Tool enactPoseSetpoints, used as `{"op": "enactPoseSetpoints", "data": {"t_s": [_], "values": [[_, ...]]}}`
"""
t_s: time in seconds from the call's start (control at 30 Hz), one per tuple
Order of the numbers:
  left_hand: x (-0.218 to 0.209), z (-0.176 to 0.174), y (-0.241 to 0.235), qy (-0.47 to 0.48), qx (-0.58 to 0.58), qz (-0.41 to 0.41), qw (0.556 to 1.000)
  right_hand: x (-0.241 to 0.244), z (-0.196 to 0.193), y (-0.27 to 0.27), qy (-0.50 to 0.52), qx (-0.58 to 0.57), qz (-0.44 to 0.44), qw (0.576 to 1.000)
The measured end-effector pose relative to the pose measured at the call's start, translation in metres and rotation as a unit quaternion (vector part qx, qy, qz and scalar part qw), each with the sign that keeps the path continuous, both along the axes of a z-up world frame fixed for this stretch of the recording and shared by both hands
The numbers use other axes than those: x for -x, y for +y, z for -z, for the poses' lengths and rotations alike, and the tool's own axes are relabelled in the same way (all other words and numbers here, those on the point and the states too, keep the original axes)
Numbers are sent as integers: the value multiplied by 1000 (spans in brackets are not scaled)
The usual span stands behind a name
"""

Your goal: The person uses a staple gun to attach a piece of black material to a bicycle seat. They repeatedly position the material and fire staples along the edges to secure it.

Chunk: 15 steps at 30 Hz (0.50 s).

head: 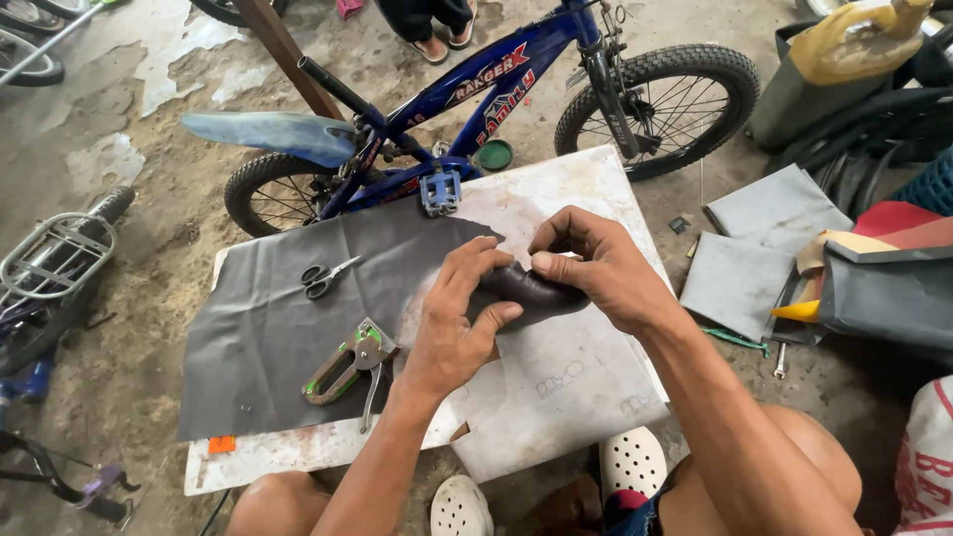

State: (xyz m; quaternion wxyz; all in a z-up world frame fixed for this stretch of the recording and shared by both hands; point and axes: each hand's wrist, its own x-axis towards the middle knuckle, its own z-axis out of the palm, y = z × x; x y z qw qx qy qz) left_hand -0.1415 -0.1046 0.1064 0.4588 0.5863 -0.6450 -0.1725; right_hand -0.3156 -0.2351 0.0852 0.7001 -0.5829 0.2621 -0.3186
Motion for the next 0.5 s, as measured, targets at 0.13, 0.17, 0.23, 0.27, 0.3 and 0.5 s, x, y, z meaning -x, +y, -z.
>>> {"op": "enactPoseSetpoints", "data": {"t_s": [0.13, 0.17, 0.23, 0.27, 0.3, 0.5], "values": [[-2, 0, 2, -5, -1, -3, 1000, -2, 0, -2, 39, -4, -19, 999], [-3, -1, 3, -14, 1, -7, 1000, -3, -1, -2, 56, 16, -44, 997], [-4, -3, 4, -28, 0, -6, 1000, -4, -3, -4, 68, 32, -63, 995], [-4, -4, 5, -35, -3, -17, 999, -6, -3, -5, 68, 40, -83, 993], [-4, -6, 5, -42, -6, -24, 999, -5, -3, -5, 70, 46, -99, 992], [-11, 0, 8, -45, 3, -3, 999, -8, -8, -11, 39, 81, -158, 983]]}}
